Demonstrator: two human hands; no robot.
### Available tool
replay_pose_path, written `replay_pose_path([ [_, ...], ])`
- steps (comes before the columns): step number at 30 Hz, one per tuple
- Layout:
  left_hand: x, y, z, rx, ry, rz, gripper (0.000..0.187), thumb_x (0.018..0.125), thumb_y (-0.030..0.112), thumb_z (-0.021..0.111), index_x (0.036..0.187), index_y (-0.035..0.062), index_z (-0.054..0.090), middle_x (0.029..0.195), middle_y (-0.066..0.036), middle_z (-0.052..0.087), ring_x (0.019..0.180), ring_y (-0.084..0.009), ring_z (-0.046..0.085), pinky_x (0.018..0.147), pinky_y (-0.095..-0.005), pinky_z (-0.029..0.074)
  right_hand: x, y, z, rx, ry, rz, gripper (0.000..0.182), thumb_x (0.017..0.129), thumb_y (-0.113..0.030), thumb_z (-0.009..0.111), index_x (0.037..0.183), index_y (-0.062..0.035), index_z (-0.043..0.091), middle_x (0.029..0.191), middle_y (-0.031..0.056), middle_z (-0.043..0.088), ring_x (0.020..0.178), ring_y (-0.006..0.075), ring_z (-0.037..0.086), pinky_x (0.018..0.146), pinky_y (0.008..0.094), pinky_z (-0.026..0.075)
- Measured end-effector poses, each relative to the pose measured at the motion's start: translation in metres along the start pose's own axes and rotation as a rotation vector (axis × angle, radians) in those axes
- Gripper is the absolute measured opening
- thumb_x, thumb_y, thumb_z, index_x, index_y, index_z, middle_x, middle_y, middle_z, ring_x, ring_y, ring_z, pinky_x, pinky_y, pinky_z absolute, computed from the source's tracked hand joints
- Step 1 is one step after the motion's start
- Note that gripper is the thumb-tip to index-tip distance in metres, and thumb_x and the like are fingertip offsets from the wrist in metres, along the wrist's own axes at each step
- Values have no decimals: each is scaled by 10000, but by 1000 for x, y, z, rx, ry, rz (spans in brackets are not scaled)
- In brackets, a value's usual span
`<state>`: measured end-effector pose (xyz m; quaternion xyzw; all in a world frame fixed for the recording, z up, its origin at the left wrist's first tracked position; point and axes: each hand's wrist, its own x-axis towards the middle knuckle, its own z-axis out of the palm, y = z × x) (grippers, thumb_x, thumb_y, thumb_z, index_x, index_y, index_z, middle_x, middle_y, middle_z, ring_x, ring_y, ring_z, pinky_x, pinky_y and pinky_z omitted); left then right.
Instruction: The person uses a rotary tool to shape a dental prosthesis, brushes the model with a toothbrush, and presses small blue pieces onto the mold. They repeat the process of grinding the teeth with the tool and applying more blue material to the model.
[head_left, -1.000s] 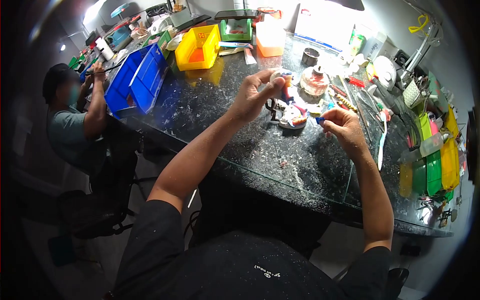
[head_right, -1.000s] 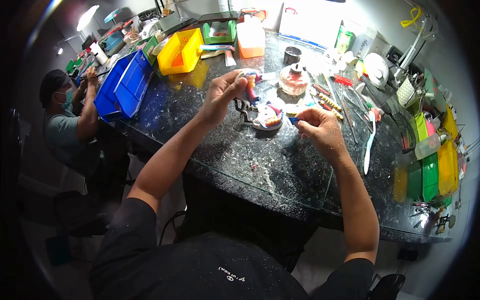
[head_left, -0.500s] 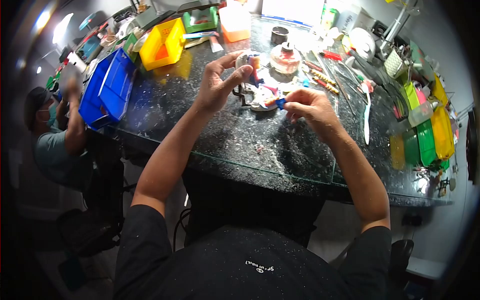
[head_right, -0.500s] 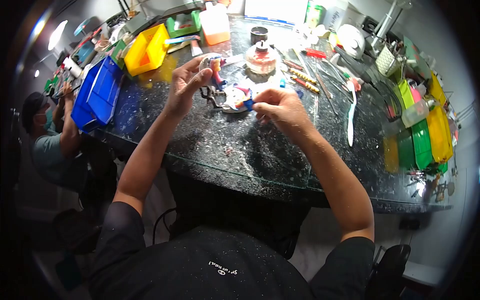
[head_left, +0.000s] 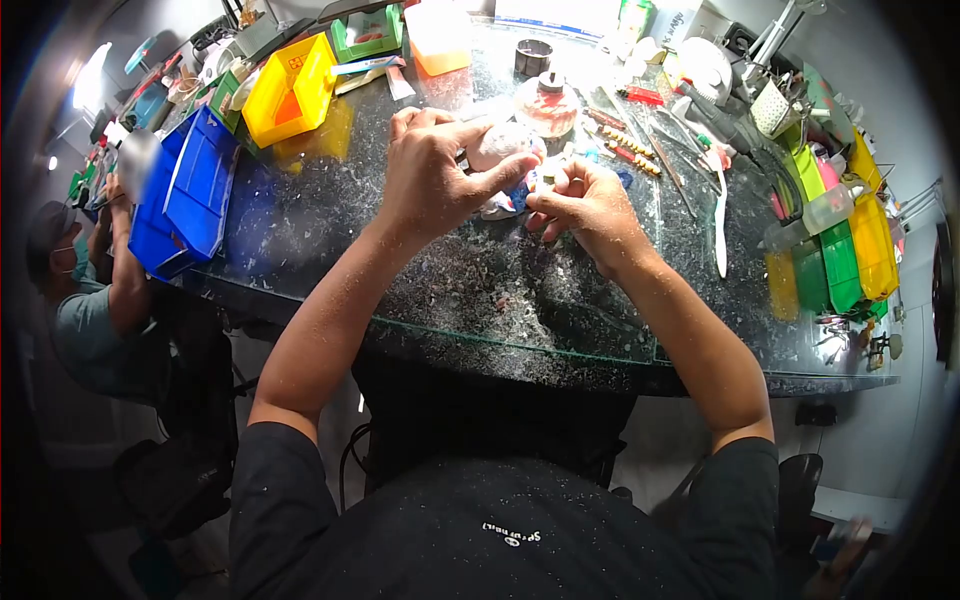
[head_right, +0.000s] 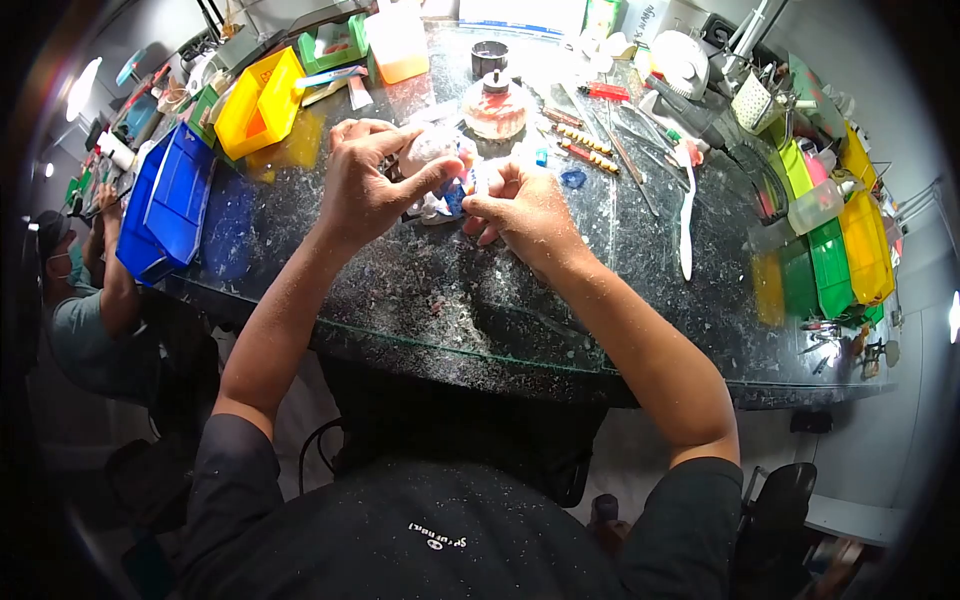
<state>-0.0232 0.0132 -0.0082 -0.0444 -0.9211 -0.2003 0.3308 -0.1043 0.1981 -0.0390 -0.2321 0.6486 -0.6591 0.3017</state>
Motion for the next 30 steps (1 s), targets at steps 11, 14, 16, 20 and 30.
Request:
replay_pose_path([
  [11,0,5,6,184,-49,41,526,749,532,695,942,44,723,813,-107,680,914,-253,561,947,-406,298,3,6,-2,40,-9,-29,159,847,-95,687,866,-28,545,813,60,625,716,157,661,587,243,533],
  [14,-2,4,9,252,-65,52,530,755,542,680,936,45,720,809,-111,678,912,-255,562,944,-406,300,2,5,1,-3,3,-50,140,854,-78,674,873,-16,549,811,61,623,716,155,660,591,241,537],
  [16,-2,4,11,275,-70,58,527,760,546,669,923,47,717,806,-111,677,908,-254,562,940,-408,302,1,5,2,-30,17,-56,129,855,-62,665,872,-8,549,810,61,623,712,153,658,597,242,542],
  [20,-2,5,10,271,-68,61,510,765,543,662,894,52,714,791,-105,672,879,-252,564,933,-409,305,0,6,4,-80,33,-61,105,856,-38,650,863,-5,550,815,67,624,708,147,653,603,241,546],
  [30,-5,6,12,225,-26,78,502,777,514,653,921,36,709,748,-115,639,784,-261,556,901,-402,319,1,8,6,-65,43,-70,252,838,-22,659,724,-76,441,788,52,600,702,132,644,595,238,542],
])
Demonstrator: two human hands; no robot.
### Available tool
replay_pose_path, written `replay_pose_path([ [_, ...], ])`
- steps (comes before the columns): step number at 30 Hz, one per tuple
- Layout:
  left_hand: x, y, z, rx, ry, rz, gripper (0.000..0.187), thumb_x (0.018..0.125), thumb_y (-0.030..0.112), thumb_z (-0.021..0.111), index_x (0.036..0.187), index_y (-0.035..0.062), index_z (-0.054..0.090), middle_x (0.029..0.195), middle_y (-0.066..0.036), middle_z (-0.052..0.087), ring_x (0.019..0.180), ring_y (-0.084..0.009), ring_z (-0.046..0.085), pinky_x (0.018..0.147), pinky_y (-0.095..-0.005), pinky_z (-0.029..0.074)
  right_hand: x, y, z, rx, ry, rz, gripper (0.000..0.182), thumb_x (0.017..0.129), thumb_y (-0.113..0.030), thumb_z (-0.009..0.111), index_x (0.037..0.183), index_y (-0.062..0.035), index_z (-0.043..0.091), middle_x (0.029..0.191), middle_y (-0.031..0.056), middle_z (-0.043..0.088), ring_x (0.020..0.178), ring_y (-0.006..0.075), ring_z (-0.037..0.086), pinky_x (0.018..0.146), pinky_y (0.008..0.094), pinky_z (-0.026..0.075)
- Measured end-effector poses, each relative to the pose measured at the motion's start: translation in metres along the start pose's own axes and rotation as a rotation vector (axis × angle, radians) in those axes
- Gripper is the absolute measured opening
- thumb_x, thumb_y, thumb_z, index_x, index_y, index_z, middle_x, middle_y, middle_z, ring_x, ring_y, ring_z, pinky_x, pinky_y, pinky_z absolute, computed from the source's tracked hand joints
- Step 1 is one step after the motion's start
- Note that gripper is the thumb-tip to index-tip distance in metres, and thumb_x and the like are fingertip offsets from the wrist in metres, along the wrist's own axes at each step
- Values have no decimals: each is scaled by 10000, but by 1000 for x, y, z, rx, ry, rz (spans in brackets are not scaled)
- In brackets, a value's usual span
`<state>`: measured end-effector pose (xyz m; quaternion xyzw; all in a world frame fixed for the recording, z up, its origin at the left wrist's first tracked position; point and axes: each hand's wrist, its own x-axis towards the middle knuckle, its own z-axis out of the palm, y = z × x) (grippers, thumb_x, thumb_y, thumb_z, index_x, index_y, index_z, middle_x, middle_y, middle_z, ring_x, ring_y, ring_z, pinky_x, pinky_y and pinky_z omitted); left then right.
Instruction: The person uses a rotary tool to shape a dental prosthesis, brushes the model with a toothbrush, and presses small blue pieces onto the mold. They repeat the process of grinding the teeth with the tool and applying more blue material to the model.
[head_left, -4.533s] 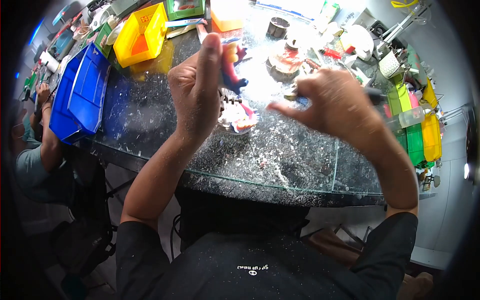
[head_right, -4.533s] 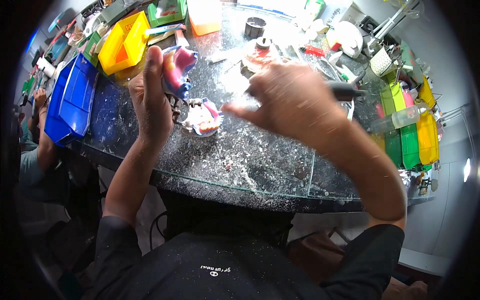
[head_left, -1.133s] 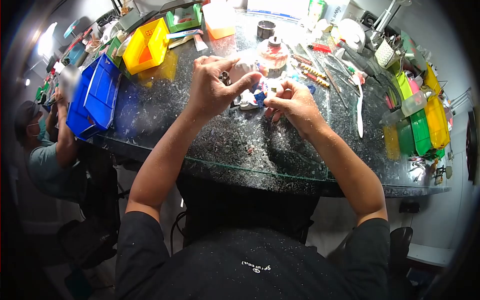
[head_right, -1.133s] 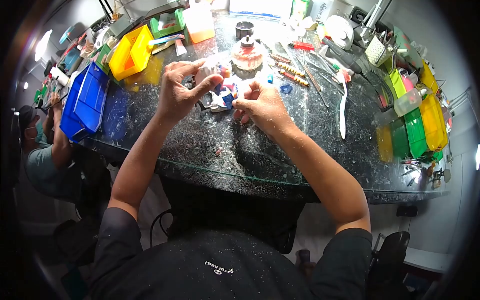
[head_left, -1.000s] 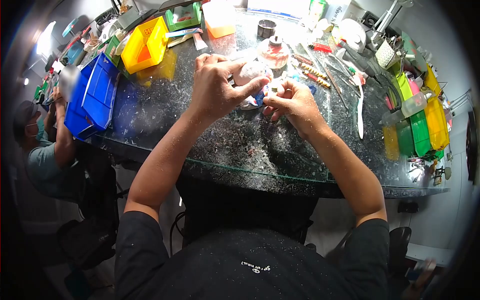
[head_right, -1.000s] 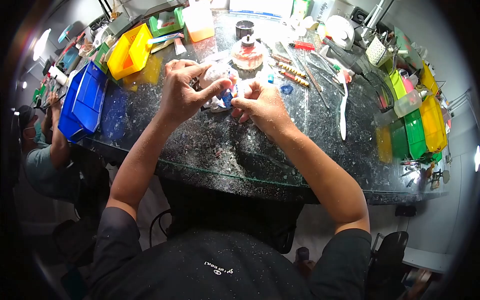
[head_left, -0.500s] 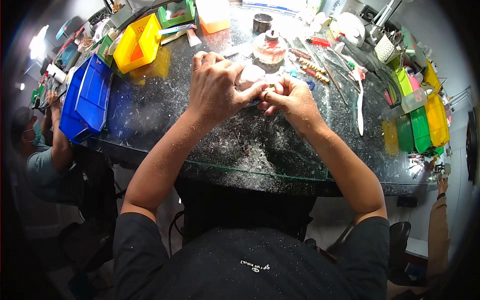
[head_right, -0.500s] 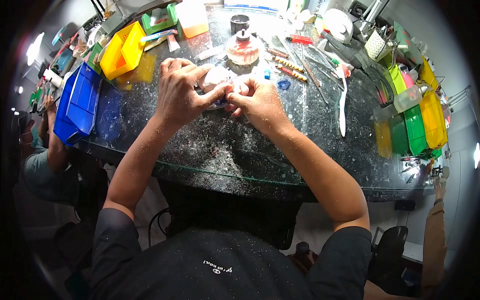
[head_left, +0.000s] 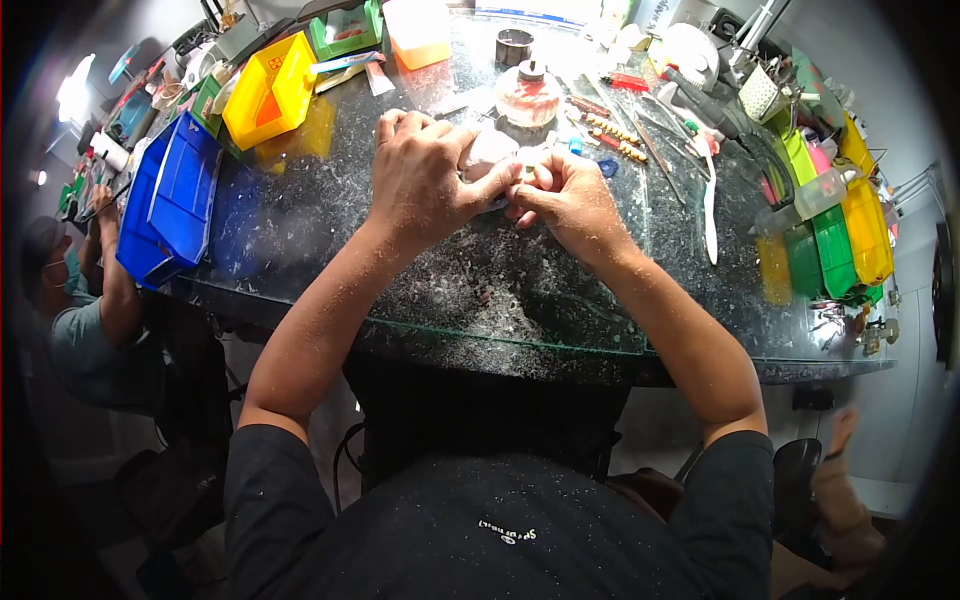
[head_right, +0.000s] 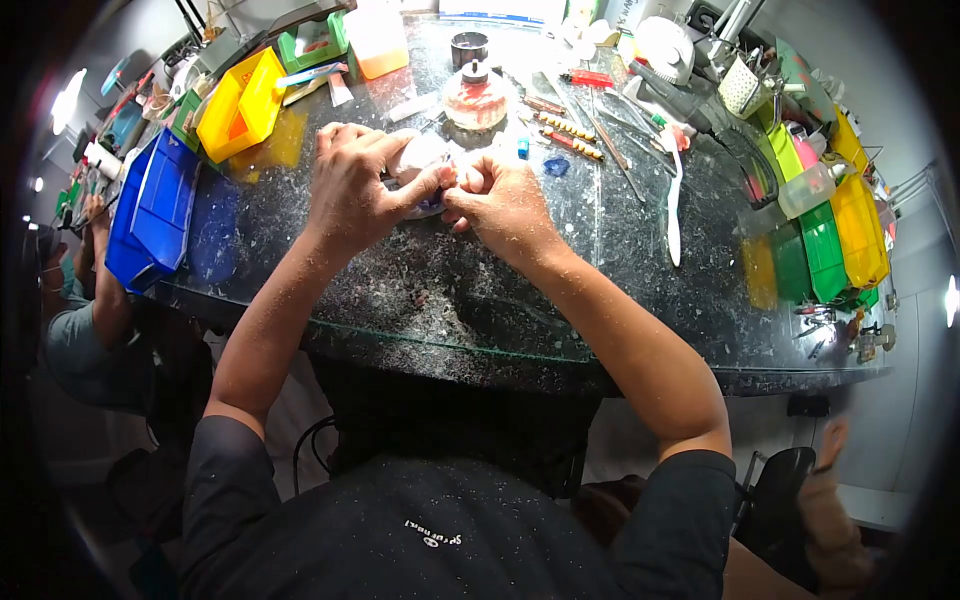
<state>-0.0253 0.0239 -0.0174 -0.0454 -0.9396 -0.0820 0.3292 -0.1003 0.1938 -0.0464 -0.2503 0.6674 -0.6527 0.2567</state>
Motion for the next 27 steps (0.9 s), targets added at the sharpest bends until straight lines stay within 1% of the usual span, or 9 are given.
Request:
replay_pose_path([
  [1,1,1,-1,18,7,-5,521,773,524,651,929,30,707,744,-115,638,787,-261,559,897,-402,323,0,0,0,-16,-2,-3,258,838,-23,659,720,-79,437,786,51,599,700,132,644,594,237,542],
  [4,3,5,-9,-122,0,-97,529,769,523,658,931,22,705,752,-118,643,800,-265,565,894,-400,328,-1,0,2,47,22,-31,127,798,-28,657,774,-26,533,716,26,589,651,112,641,559,224,531],
  [7,1,1,-3,-30,-92,-80,524,763,513,673,932,18,704,759,-121,647,809,-271,572,893,-399,332,0,2,1,-7,21,-40,114,798,-27,658,789,-14,545,716,31,596,647,112,641,557,224,531],
  [10,1,2,-4,-97,-1,-77,514,762,503,680,928,16,703,751,-122,647,794,-272,578,889,-399,336,0,2,1,47,12,-33,104,803,-32,656,812,2,558,713,36,601,645,112,641,558,224,532],
  [13,1,3,-4,-93,-1,-77,511,762,502,678,925,19,704,741,-122,647,773,-275,583,887,-399,338,-1,1,3,85,22,-24,104,806,-34,655,823,9,562,710,32,600,644,111,641,560,225,534],
  [16,1,2,-1,-121,-14,-56,512,764,501,676,923,15,703,735,-121,647,763,-279,585,883,-401,340,-3,-5,3,24,18,5,301,837,-28,662,700,-97,403,753,52,600,696,140,652,576,239,538],
  [20,1,2,-4,-114,-22,-87,507,767,496,673,924,15,703,742,-122,652,769,-265,592,877,-399,339,-4,-4,5,9,31,15,285,839,-23,657,703,-86,414,779,70,617,697,143,654,578,241,542],
  [25,2,1,-3,-149,9,-72,482,775,495,670,898,30,703,735,-116,652,765,-252,591,873,-393,333,-2,-2,3,64,15,8,272,840,-20,655,709,-79,423,791,80,629,700,144,657,578,241,545],
  [27,1,1,-2,-131,13,-62,476,778,496,668,883,32,700,722,-113,648,756,-249,587,867,-390,331,-3,-3,3,26,24,14,276,839,-18,656,713,-80,419,796,83,629,700,148,657,576,240,545],
])
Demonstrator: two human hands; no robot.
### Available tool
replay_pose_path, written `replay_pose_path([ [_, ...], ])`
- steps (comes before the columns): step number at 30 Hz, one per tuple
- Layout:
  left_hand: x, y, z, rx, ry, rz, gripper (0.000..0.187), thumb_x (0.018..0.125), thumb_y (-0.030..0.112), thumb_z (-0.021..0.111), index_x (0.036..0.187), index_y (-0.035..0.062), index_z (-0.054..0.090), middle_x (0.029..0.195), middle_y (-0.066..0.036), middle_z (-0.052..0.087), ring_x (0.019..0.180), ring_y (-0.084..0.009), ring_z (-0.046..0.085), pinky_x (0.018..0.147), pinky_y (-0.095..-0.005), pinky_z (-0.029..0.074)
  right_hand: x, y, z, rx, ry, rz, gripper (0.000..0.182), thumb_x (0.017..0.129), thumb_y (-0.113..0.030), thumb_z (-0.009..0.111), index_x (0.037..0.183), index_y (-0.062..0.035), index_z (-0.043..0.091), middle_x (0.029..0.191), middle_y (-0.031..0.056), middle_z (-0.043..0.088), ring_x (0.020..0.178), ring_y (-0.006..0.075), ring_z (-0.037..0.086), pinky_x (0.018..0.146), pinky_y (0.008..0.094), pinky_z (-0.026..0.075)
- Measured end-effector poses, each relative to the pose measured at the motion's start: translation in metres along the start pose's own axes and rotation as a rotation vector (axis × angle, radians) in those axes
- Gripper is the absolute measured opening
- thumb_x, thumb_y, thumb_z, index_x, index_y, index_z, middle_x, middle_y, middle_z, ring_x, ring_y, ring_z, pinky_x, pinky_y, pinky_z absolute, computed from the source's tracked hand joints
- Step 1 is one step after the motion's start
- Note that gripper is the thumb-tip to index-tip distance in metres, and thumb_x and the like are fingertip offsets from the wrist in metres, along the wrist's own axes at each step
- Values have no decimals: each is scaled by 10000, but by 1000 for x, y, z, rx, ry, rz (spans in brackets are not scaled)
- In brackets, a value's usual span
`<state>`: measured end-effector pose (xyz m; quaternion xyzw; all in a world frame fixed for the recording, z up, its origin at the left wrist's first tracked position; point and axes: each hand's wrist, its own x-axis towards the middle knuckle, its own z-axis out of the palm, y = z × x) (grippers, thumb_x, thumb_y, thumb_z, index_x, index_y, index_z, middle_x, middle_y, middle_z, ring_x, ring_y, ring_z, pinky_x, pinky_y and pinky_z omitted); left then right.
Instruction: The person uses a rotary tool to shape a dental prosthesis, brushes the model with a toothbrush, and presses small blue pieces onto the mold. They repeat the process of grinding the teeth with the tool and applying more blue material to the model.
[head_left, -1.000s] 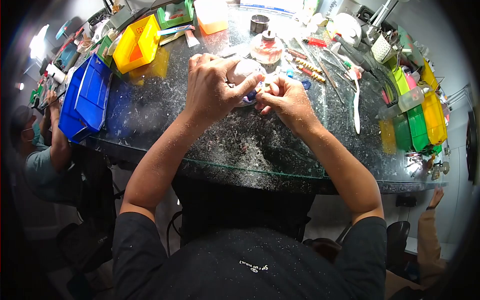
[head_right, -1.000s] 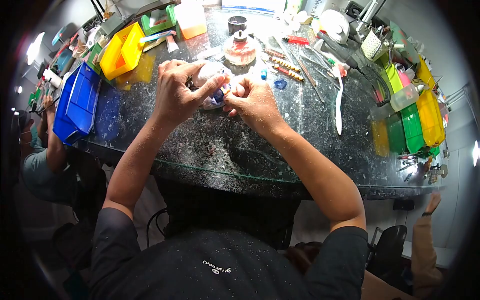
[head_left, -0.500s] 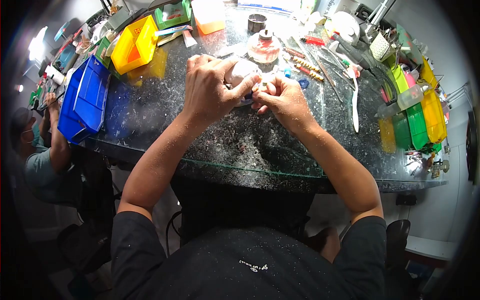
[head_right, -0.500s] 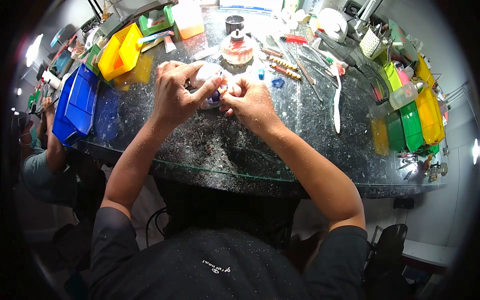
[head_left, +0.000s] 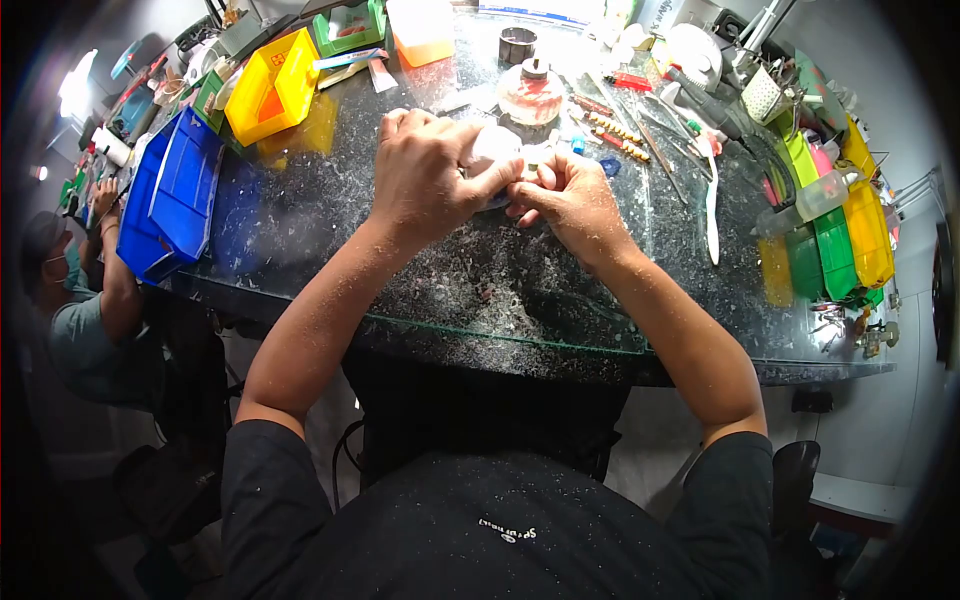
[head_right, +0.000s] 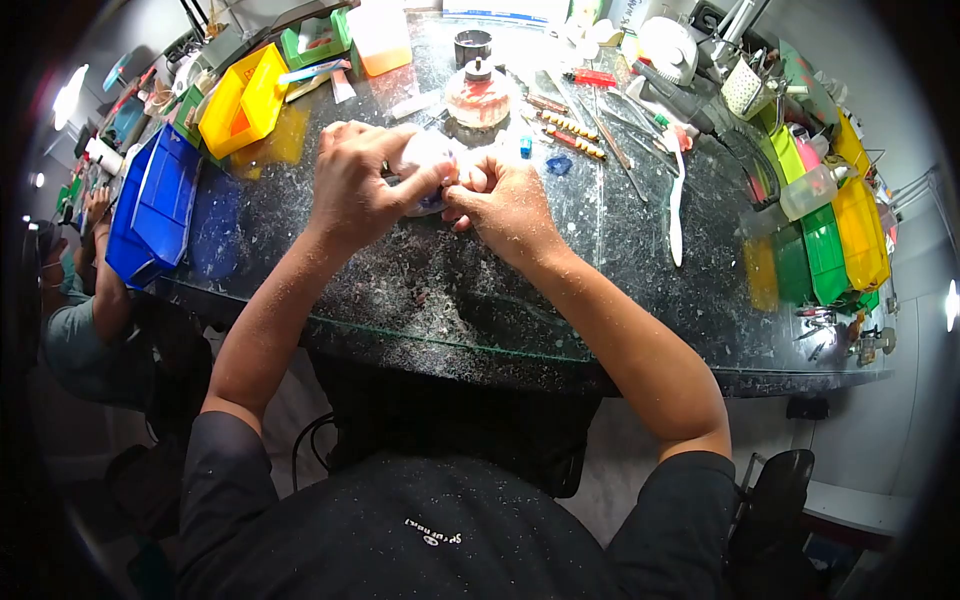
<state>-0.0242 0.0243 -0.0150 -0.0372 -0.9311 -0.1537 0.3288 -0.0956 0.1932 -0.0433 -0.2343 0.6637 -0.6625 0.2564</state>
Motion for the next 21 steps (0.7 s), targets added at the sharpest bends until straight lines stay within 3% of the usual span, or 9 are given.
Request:
replay_pose_path([
  [1,-1,-1,3,30,8,22,474,780,496,666,875,32,697,715,-111,646,749,-248,585,862,-389,329,0,-1,0,-21,4,1,277,838,-17,657,715,-81,417,799,85,629,701,150,658,576,240,545],
  [4,0,0,1,-16,40,14,474,782,495,665,881,32,697,703,-109,644,732,-249,582,861,-388,328,1,4,0,51,6,-34,110,817,-42,655,849,24,574,724,45,616,645,112,643,559,232,539],
  [6,2,1,-3,-23,-44,-25,488,781,492,666,917,25,700,715,-111,652,729,-252,592,871,-391,334,1,4,0,26,8,-43,108,818,-43,653,852,25,575,729,46,617,648,113,644,559,234,539],
  [13,-1,1,0,9,-21,0,496,780,485,666,935,15,702,729,-116,658,747,-258,603,886,-392,337,0,3,0,41,5,-55,110,814,-42,657,818,9,560,736,47,617,651,113,645,559,232,538],
  [15,0,1,1,36,-59,26,485,786,477,663,935,17,704,762,-121,664,751,-254,605,895,-392,331,-1,2,0,46,-11,-34,195,822,-20,654,755,-44,473,765,83,624,685,150,656,569,245,543],
  [18,-1,-5,-2,-131,108,-102,477,793,460,659,989,27,694,836,-120,669,793,-211,616,893,-367,371,0,-3,-7,5,5,-28,253,818,-6,656,713,-72,435,775,97,625,698,161,658,572,249,542],
  [21,0,-10,-7,-948,173,-425,545,797,451,590,1068,-20,638,865,-149,661,845,-220,605,888,-386,414,-4,-20,-27,-106,103,-142,258,808,-44,666,683,-93,447,717,51,589,658,115,618,552,231,515],
])
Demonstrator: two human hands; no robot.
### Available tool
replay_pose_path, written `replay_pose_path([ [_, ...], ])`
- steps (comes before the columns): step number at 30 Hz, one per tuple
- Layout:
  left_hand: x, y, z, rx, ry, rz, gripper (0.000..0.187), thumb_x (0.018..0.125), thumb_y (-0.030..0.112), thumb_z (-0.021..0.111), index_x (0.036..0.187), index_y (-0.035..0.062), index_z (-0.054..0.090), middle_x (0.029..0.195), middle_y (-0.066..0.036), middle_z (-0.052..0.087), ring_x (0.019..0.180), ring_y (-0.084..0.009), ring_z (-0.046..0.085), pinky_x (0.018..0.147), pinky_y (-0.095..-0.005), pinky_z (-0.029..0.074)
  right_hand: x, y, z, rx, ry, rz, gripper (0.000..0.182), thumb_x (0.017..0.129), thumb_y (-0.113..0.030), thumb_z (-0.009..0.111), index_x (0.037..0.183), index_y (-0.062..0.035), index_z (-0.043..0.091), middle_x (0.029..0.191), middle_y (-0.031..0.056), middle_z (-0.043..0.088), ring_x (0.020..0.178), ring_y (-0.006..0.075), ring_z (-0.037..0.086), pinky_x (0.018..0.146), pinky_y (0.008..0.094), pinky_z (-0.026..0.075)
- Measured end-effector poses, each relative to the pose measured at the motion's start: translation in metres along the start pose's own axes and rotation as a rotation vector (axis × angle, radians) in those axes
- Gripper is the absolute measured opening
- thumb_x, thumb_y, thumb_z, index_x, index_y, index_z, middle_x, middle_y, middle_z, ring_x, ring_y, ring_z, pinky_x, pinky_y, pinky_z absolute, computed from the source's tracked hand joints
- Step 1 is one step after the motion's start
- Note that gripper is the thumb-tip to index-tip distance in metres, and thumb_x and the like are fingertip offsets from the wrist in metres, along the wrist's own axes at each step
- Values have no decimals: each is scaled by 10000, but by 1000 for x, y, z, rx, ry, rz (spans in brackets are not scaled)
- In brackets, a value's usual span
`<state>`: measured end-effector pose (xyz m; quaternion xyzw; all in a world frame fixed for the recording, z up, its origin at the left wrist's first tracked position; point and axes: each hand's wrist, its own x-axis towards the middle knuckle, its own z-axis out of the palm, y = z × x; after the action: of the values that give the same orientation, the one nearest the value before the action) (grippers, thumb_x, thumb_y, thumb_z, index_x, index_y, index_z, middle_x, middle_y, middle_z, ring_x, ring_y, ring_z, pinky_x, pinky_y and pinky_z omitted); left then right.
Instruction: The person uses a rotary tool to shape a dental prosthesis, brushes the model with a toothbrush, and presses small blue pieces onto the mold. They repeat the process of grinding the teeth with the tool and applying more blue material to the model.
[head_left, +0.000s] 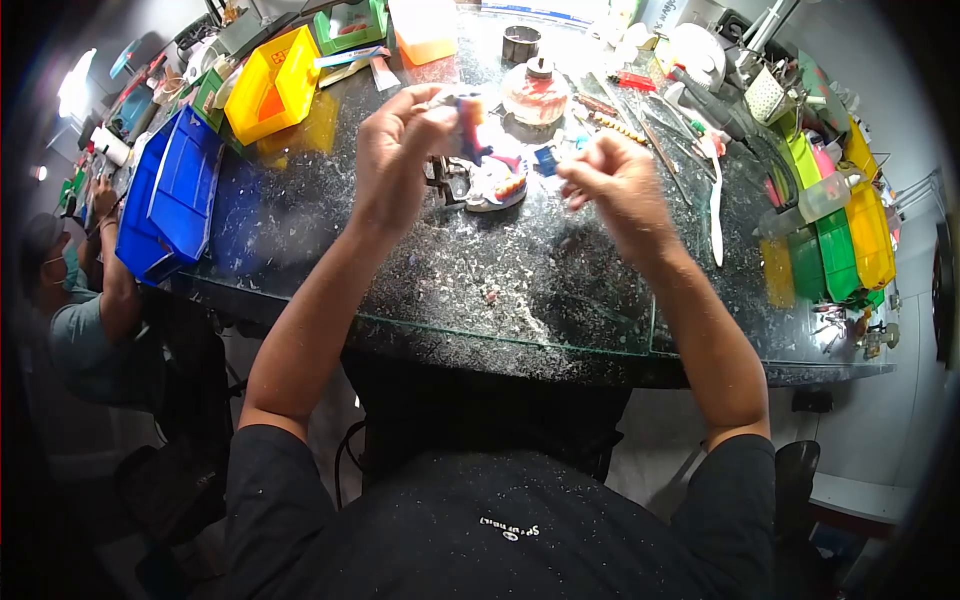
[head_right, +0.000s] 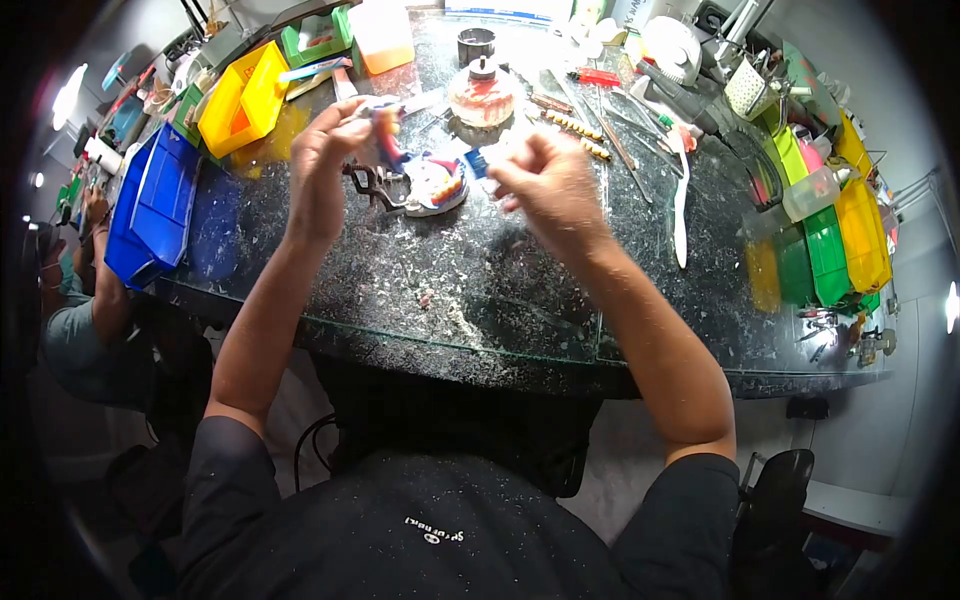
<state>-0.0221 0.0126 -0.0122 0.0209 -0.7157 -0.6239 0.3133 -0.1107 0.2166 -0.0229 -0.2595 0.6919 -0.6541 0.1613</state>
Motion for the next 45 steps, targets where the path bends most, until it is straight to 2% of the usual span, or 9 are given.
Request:
replay_pose_path([
  [4,4,-37,-26,-294,-48,152,383,921,282,366,1095,12,575,987,-181,656,921,-230,649,870,-424,483,14,0,-51,-598,-13,-45,94,769,-53,646,802,-11,569,751,38,619,612,90,555,594,244,475],
  [9,8,-31,-26,-523,-29,-21,475,982,329,219,1081,6,552,967,-179,658,929,-224,635,883,-370,467,56,-18,-116,-949,159,-187,442,733,14,547,1161,-79,605,1108,124,639,830,145,637,757,283,517],
  [12,12,-36,-25,-308,-8,59,567,988,399,180,1056,-7,569,901,-166,660,889,-216,636,860,-338,478,121,15,-206,-1250,398,-450,452,728,-83,563,1178,-92,596,1067,198,617,971,348,600,906,409,462],
  [18,17,-38,-39,-239,-248,-64,660,961,539,229,1117,-3,571,861,-119,656,840,-171,633,770,-307,501,152,53,-238,-1515,286,57,584,735,-91,535,1315,-136,483,1181,230,585,1074,431,555,935,486,431],
  [27,-6,11,-33,-78,-294,-221,675,897,638,451,1034,-6,598,804,-35,636,617,-48,552,535,-169,417,91,-26,-158,-1194,449,-554,310,928,-189,569,1216,-76,558,1000,200,658,921,336,649,800,389,495],
  [32,-59,23,-24,-295,-157,-226,732,850,465,668,1263,-97,449,952,-91,641,839,-87,592,728,-221,486,30,-47,-66,-986,165,-537,202,922,-233,590,930,-31,574,707,137,612,619,248,622,542,368,469],
  [37,-93,25,-12,-203,-17,-85,776,807,375,746,1288,-133,410,1129,-131,571,1040,-149,549,943,-272,404,-11,-21,-2,-987,-221,-524,136,869,-154,631,897,-36,570,740,129,614,649,271,641,559,378,506],
  [40,-99,23,-11,-96,-26,-32,807,780,376,772,1287,-136,408,1179,-147,555,1062,-163,545,944,-280,410,-24,-20,9,-1234,-277,-437,467,841,-497,621,774,-37,581,699,111,620,590,262,643,513,369,509],
  [45,-103,27,-6,39,-54,14,851,733,378,811,1282,-136,412,1115,-155,595,1017,-173,582,900,-294,453,-30,-15,16,-1313,-227,-305,629,799,-653,569,667,-39,590,566,114,598,491,264,626,463,364,499],
])
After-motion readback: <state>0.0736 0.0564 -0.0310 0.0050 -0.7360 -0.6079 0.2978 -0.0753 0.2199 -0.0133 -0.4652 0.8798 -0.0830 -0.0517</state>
